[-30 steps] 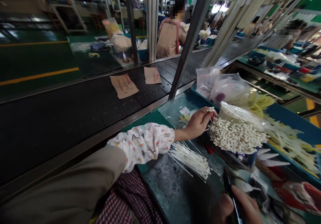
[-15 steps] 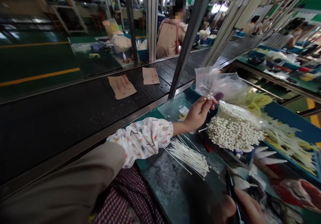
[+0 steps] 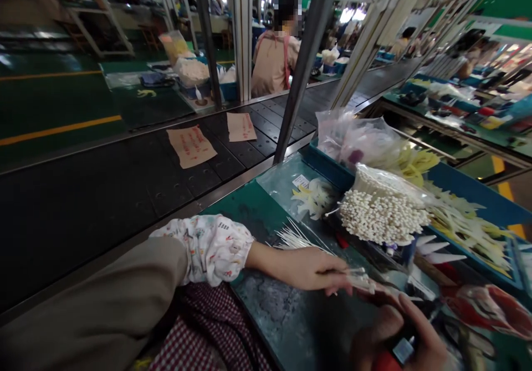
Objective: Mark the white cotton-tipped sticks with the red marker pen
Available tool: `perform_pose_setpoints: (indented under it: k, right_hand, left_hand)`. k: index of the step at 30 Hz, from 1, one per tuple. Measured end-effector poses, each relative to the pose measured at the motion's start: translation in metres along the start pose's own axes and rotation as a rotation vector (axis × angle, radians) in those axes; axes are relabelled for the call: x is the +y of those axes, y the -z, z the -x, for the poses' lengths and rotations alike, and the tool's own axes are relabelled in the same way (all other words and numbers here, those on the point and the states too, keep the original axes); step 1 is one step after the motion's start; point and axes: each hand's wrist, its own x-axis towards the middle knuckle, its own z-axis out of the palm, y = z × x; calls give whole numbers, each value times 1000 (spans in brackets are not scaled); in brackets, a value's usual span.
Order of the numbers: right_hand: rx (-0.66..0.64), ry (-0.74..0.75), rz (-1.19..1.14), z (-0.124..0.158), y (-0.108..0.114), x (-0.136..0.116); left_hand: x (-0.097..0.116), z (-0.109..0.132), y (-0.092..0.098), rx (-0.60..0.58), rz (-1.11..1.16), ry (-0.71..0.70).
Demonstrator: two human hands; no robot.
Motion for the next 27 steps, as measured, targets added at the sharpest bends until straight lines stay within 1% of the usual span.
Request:
perform_pose_setpoints:
  k: [1,2,3,6,8,11,13,15,18,20,22,24,27]
  right_hand:
    - [95,-1,-5,7,-6,-10]
    - [144,-11,-21,13,-11,-18]
    - [155,-28,-42,15,-14,-25]
    - [75,-64,-88,11,-17,-33]
    - [59,-63,-89,7,-15,-27]
    - [8,-131,-70,7,-11,-15]
    - [-17,-165,-57,10,-10,-13]
    - [-28,-155,-60,14,-9,-15]
    - [-99,-165,-66,15,-9,-21]
    - [-140,-225,-104,15,-9,-23]
    - [-172,-316,-183,14,-10,-23]
    - [-189,-405,-272,13,-12,-21]
    - [-189,-496,-380,13,-14,-20]
  left_hand:
    - [-6,-2,1,-29,4,3]
    - [-11,-3,3,-35,9,1]
    - [-15,-3,5,-20,15,-2]
    - [-21,0,8,10,43,-14]
    - [-22,3,6,24,64,-15]
    - [-22,7,4,68,64,11]
    - [-21,8,4,87,66,25]
    - [-19,10,4,98,74,45]
    - [-17,10,5,125,104,72]
    - [-17,9,5,150,130,75]
    - [-17,8,6,161,147,83]
    - [-17,6,7,154,158,102]
    - [-17,5,8,146,168,129]
